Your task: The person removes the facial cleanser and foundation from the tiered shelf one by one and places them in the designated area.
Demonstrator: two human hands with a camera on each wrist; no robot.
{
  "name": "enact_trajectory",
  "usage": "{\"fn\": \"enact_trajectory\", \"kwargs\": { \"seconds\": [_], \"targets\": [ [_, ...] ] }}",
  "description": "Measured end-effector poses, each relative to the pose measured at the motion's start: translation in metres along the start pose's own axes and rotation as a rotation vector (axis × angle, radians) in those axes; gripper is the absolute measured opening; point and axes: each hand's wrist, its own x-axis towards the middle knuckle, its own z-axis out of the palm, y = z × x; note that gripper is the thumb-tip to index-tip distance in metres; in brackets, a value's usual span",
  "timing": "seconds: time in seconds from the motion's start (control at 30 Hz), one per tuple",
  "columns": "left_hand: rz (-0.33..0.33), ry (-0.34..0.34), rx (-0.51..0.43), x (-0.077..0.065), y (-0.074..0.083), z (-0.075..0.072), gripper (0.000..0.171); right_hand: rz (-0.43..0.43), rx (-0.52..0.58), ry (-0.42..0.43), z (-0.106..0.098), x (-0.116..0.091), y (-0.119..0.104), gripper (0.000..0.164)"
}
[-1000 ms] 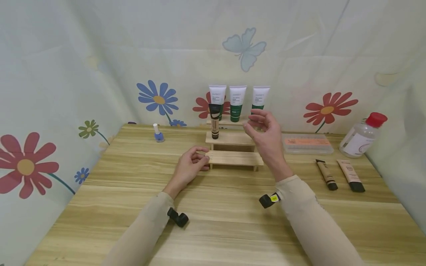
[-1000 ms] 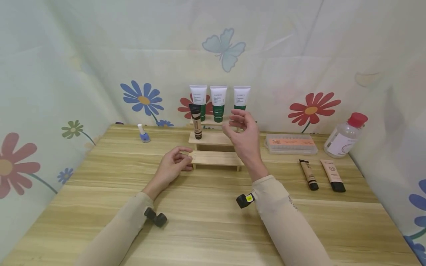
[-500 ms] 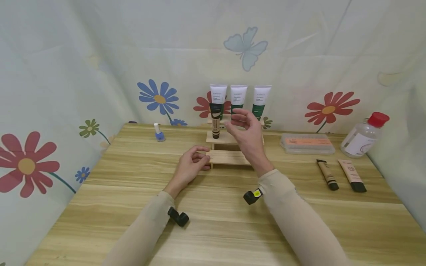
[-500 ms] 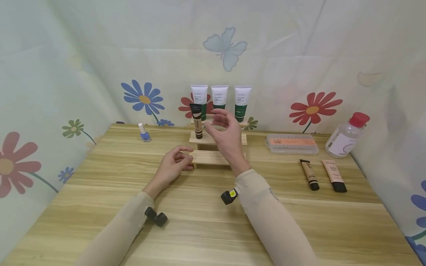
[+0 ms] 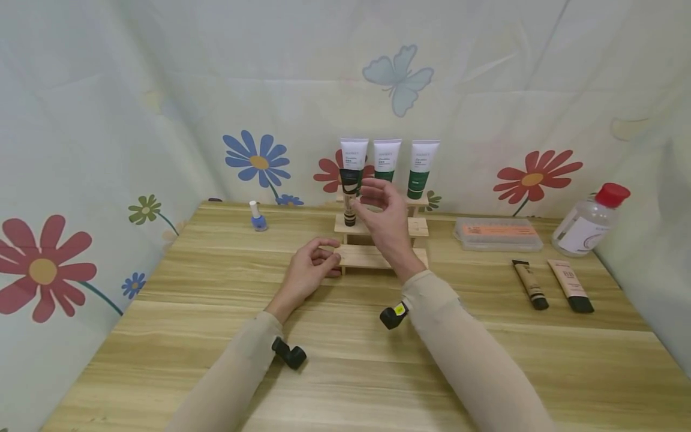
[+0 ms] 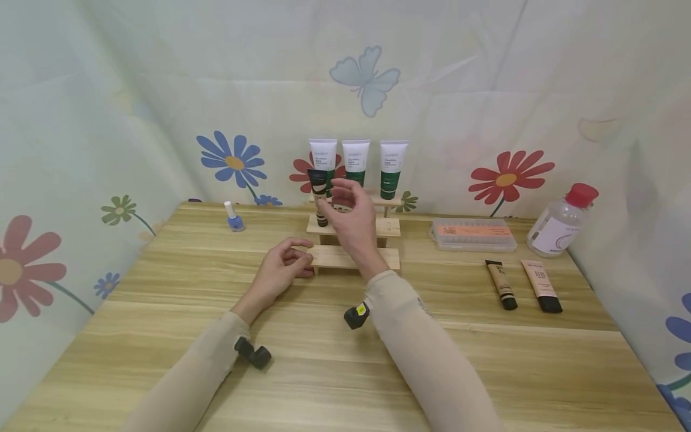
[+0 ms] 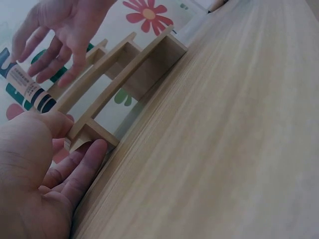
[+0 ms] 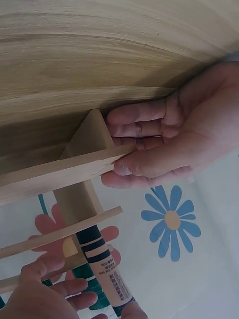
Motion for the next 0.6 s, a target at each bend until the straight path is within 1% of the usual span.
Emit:
{"fn": "enact_trajectory", "kwargs": {
  "seconds": [0.37, 0.6],
  "targets": [
    [0.011, -0.006, 0.001, 0.000, -0.003, 0.000, 0.032, 0.033, -0.026, -0.007, 0.013, 0.004, 0.003, 0.042],
    [0.011, -0.004, -0.005, 0.000, -0.001, 0.000, 0.031, 0.030, -0.031, -0.007, 0.016, 0.006, 0.004, 0.039]
  ]
}}
